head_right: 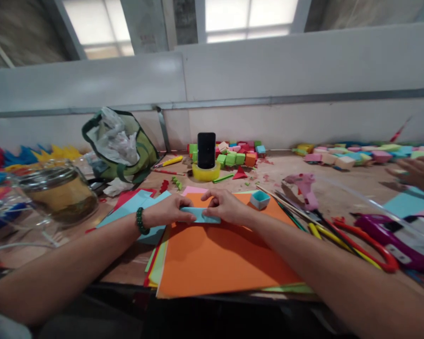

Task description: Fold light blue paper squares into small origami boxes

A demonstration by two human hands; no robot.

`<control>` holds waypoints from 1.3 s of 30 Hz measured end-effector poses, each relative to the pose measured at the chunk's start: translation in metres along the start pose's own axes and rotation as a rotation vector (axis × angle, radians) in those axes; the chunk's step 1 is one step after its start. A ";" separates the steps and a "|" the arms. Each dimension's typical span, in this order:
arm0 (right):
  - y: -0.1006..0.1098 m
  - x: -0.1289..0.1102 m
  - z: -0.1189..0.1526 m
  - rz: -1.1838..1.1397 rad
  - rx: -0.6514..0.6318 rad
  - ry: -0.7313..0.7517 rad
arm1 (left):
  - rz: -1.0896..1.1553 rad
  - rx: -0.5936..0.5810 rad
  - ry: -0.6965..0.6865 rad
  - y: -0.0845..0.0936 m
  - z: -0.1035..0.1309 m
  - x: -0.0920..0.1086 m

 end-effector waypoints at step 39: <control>-0.039 -0.043 0.036 1.172 -0.205 0.413 | -0.970 0.022 -0.321 -0.023 0.020 0.034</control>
Point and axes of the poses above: each hand's wrist, its own z-axis away from the middle knuckle, its own y-axis out of the back of the hand, x = y × z, the point moved 10 cm from there along -z, towards the middle knuckle, and after that the axes turned 1 degree about -y, right-handed, at the moved point
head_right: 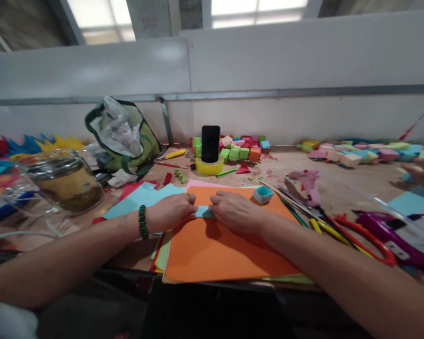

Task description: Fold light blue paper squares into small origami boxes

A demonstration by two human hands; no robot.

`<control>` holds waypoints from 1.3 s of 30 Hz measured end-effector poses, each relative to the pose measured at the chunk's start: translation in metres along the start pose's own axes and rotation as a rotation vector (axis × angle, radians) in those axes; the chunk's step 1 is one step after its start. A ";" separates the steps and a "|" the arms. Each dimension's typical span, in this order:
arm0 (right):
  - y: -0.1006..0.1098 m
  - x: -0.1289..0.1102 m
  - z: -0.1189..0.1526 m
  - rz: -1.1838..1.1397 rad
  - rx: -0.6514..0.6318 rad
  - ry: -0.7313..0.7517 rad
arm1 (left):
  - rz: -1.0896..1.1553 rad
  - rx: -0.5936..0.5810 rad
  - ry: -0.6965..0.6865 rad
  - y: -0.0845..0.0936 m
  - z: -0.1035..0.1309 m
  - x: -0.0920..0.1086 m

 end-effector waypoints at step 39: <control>-0.050 0.081 0.003 -0.757 -0.275 -0.663 | -0.037 0.096 0.074 0.008 0.030 0.021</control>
Point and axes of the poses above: each hand's wrist, its own z-axis away from the middle knuckle, its own y-axis out of the back of the hand, x = y × z, the point moved 10 cm from there along -z, towards the middle knuckle, and after that the axes turned 1 degree about -y, right-handed, at the moved point
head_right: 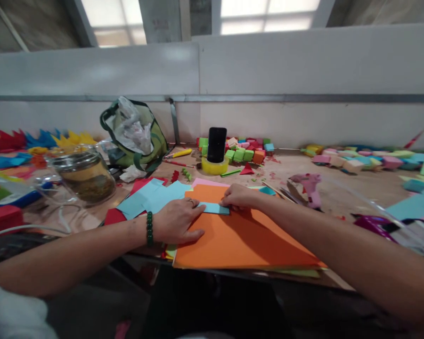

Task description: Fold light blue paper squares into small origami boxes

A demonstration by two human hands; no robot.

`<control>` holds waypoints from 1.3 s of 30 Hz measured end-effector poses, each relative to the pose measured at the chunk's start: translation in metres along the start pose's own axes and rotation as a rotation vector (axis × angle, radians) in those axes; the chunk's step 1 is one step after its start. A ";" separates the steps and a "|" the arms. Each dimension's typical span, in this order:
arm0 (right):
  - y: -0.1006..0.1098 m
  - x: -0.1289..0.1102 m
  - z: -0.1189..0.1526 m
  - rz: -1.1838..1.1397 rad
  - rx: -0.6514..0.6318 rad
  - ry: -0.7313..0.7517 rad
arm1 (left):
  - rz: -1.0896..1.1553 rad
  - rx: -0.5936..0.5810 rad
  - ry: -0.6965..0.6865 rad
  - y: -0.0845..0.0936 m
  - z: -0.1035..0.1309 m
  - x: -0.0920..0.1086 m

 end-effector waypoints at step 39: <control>-0.014 -0.019 0.009 0.045 -0.023 0.113 | 0.015 -0.006 -0.084 0.000 0.008 0.005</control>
Point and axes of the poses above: each hand's wrist, its own z-axis away from the middle knuckle, its own y-axis out of the back of the hand, x = y × z, the point moved 10 cm from there along -z, towards the middle knuckle, and after that the axes turned 1 degree about -y, right-handed, at the moved point
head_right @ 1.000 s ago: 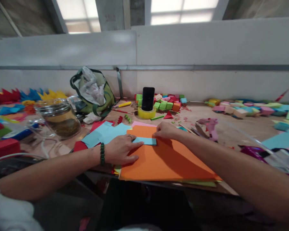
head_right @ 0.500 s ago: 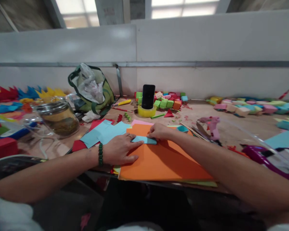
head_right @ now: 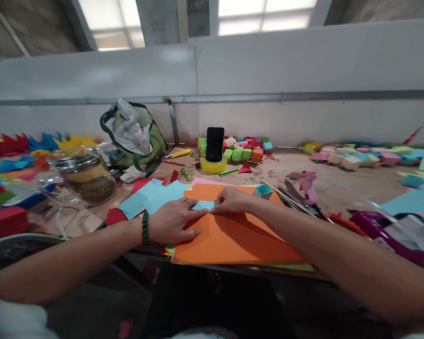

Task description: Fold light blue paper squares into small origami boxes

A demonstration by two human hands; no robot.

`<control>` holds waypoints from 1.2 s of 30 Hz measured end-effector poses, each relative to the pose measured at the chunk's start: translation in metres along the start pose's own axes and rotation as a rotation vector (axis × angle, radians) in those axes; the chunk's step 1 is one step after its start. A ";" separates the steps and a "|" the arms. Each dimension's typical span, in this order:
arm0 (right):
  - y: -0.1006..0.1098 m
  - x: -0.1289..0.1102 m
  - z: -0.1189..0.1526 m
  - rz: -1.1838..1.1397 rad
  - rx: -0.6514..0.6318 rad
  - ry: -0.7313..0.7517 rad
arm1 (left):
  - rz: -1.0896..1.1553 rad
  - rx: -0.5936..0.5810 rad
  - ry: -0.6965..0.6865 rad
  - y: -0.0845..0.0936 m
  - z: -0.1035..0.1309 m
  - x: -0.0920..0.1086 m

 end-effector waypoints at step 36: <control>0.012 0.004 0.010 -0.066 -0.165 0.091 | 0.361 0.046 0.113 -0.015 -0.050 -0.047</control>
Point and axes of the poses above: each hand's wrist, its own z-axis away from the middle knuckle, its own y-axis out of the back of the hand, x = y × z, the point moved 10 cm from there along -z, towards the middle knuckle, and after that the axes turned 1 degree about -y, right-handed, at the moved point
